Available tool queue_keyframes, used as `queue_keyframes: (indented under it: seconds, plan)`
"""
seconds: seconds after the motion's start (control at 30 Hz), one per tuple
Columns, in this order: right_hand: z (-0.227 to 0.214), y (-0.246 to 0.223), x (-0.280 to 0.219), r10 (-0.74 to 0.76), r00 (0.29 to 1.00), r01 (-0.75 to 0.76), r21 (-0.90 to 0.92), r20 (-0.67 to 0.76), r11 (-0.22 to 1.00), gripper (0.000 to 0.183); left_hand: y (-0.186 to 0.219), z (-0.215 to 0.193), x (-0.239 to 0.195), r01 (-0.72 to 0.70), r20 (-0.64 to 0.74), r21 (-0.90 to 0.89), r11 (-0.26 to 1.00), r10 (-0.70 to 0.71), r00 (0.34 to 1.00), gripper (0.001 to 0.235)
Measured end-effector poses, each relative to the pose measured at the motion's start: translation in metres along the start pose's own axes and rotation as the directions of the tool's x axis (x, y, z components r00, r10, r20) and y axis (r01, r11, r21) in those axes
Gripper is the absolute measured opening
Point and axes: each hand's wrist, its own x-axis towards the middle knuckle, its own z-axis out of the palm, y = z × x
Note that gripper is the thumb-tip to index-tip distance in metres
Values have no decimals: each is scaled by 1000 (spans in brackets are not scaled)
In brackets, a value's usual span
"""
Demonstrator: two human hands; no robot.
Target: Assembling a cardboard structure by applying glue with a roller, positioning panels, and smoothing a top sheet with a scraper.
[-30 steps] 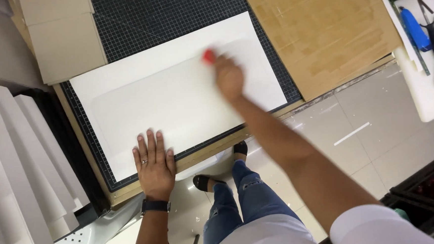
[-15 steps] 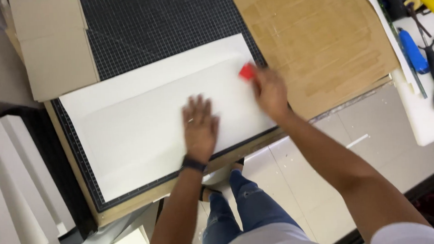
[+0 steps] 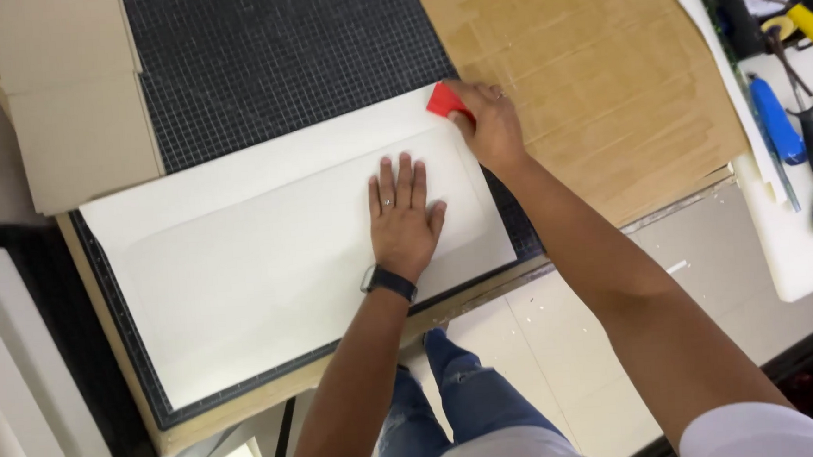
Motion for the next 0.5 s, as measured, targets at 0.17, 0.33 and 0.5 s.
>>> queue_keyframes:
  seconds: [0.17,0.33,0.5]
  plan:
    - [-15,-9,-2,-280,954,269,105,111,957,43,14,43,15,-136,-238,-25,990,126,963,60]
    - [0,6,31,-458,880,431,196,125,881,37,15,37,15,-186,-208,-44,982,173,963,57]
    - [1,26,45,-513,827,392,416,231,820,44,18,27,19,-166,-129,-36,986,160,979,57]
